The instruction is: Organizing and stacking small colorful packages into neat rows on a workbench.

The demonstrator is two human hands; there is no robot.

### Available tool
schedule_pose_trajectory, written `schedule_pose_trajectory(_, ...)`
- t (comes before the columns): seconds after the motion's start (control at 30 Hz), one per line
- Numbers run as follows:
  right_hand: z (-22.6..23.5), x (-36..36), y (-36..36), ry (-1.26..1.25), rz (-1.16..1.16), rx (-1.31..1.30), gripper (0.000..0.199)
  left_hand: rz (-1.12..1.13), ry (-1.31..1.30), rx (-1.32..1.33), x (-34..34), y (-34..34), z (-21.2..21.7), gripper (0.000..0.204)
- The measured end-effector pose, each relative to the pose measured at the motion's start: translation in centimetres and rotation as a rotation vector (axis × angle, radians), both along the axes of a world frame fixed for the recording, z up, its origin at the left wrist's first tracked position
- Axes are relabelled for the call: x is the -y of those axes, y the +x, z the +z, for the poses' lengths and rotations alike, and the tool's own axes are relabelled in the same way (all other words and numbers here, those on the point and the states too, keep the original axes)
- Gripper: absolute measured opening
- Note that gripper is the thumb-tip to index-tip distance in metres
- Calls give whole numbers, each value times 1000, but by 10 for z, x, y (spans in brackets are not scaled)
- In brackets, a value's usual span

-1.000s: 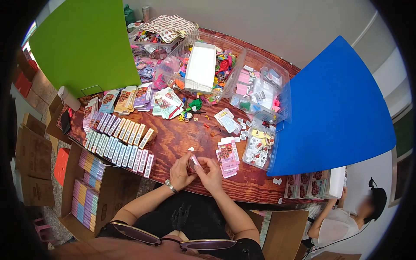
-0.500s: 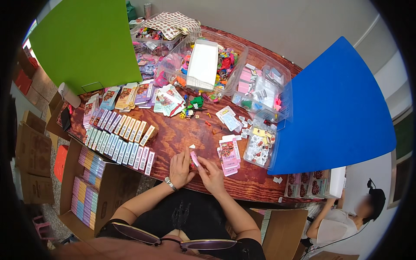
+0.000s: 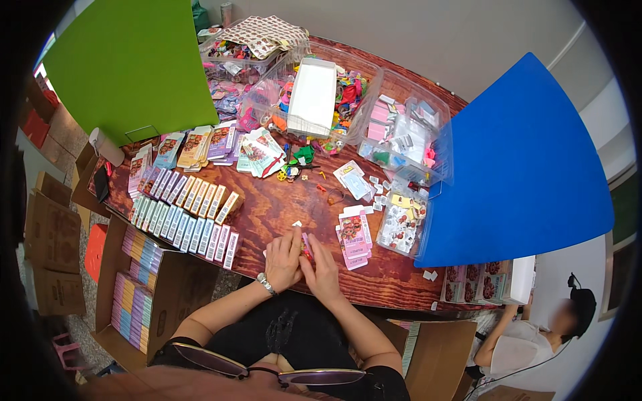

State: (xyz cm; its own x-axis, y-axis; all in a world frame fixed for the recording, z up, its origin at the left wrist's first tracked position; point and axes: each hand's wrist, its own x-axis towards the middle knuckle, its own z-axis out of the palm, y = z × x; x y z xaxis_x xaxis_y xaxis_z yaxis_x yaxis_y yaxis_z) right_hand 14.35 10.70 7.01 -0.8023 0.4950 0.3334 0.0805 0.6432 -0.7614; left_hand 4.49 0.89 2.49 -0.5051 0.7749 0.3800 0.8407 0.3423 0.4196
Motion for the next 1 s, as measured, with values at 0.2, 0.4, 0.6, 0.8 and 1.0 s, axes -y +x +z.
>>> schedule_pose_trajectory(0.2,-52,-51,-6,-859,-164,-110,35,-95,346,4,9,-19,20,111)
schedule_pose_trajectory(0.4,-52,-32,-20,-1530,196,-32,32,-234,389,723,2,-28,-31,113)
schedule_pose_trajectory(0.6,-45,-116,-50,-237,-70,259,32,-91,401,549,5,-41,-24,77)
schedule_pose_trajectory(0.8,-84,-202,-89,204,-252,340,29,-13,353,521,-2,-34,-22,70)
schedule_pose_trajectory(1.0,-96,-197,-109,284,-170,437,26,39,300,518,2,-40,-29,70)
